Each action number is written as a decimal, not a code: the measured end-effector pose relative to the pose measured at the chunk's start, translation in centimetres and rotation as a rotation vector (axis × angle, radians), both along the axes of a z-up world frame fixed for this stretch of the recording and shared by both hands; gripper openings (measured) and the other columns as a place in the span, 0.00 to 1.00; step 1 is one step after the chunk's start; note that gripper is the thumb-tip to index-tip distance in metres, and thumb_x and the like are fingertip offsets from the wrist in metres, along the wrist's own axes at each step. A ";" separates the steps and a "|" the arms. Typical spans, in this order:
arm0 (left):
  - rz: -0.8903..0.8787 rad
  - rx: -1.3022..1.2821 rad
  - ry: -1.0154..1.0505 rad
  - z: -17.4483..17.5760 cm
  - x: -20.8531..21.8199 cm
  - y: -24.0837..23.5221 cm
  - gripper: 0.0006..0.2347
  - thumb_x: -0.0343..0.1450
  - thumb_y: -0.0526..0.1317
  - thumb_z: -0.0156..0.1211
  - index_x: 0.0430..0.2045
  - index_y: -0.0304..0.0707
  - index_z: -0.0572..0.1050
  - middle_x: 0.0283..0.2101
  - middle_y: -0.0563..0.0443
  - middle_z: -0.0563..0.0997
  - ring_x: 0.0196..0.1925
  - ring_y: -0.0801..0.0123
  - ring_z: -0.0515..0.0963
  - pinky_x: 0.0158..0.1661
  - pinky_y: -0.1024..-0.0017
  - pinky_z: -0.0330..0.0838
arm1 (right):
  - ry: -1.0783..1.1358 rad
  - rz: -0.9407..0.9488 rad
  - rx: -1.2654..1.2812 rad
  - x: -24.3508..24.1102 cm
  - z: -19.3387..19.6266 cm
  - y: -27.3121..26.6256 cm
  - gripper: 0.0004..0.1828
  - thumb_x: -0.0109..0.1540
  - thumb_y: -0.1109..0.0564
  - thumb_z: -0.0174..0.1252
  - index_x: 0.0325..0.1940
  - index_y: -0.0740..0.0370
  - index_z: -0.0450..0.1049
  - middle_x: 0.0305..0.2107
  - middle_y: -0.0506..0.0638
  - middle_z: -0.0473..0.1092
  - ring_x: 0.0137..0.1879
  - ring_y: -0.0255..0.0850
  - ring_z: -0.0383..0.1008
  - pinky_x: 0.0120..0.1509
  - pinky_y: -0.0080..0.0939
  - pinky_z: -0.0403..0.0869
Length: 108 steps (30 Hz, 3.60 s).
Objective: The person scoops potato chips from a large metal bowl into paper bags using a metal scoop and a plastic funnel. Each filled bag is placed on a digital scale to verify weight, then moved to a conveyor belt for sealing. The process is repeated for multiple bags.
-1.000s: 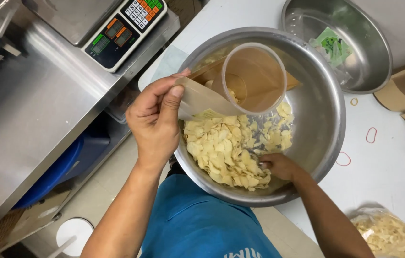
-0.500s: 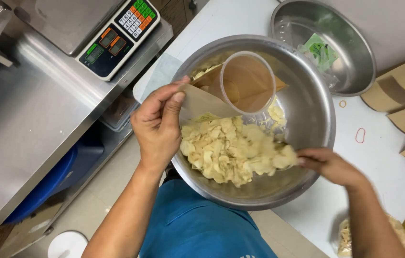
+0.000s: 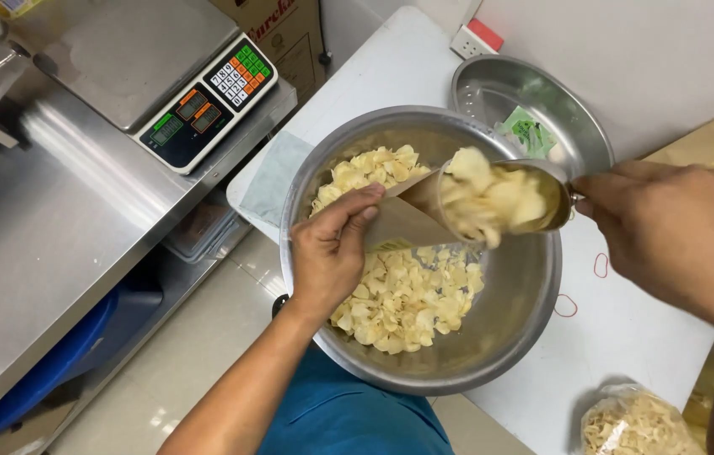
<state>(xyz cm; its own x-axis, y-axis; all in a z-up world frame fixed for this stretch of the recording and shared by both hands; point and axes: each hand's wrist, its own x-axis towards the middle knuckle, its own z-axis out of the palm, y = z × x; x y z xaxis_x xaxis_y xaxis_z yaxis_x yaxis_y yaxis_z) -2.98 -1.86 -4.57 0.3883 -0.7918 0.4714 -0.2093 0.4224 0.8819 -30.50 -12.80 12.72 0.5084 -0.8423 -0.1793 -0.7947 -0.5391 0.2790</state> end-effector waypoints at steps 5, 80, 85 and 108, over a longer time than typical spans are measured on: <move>-0.012 0.145 0.206 0.3 0.4 0.5 0.08 0.75 0.30 0.58 0.46 0.39 0.80 0.52 0.46 0.84 0.58 0.62 0.84 0.61 0.67 0.80 | -0.769 0.314 0.030 -7.8 -3.2 -2.0 0.18 0.71 0.71 0.56 0.66 0.72 0.71 0.49 0.70 0.70 0.50 0.57 0.71 0.57 0.50 0.69; 0.450 0.215 0.008 3.1 9.3 4.9 0.03 0.76 0.31 0.59 0.39 0.28 0.75 0.45 0.34 0.83 0.52 0.53 0.86 0.57 0.64 0.83 | -0.649 -0.474 1.180 3.6 -34.2 -9.2 0.16 0.63 0.50 0.61 0.50 0.59 0.84 0.44 0.48 0.81 0.50 0.40 0.76 0.60 0.43 0.72; 0.301 0.180 0.061 4.0 9.8 3.3 0.03 0.75 0.29 0.58 0.39 0.27 0.77 0.45 0.35 0.84 0.52 0.53 0.87 0.58 0.63 0.85 | -0.719 -0.576 1.003 -2.2 -25.6 -6.3 0.17 0.62 0.55 0.61 0.53 0.60 0.83 0.48 0.52 0.82 0.54 0.44 0.81 0.63 0.44 0.76; -0.163 0.244 0.094 2.1 11.6 0.3 0.08 0.74 0.33 0.58 0.44 0.38 0.81 0.49 0.47 0.86 0.54 0.63 0.86 0.56 0.69 0.82 | -0.704 0.064 -0.064 -3.4 -3.3 -2.9 0.17 0.72 0.65 0.55 0.64 0.73 0.76 0.37 0.64 0.70 0.47 0.55 0.71 0.59 0.50 0.68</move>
<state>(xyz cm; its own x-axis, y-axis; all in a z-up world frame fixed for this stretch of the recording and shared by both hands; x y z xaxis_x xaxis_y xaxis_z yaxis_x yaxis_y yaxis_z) 8.63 -1.61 -2.51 0.2798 -0.9326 0.2280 -0.0693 0.2172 0.9737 -33.89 -15.73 9.40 0.5342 -0.8048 0.2589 -0.7653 -0.5904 -0.2563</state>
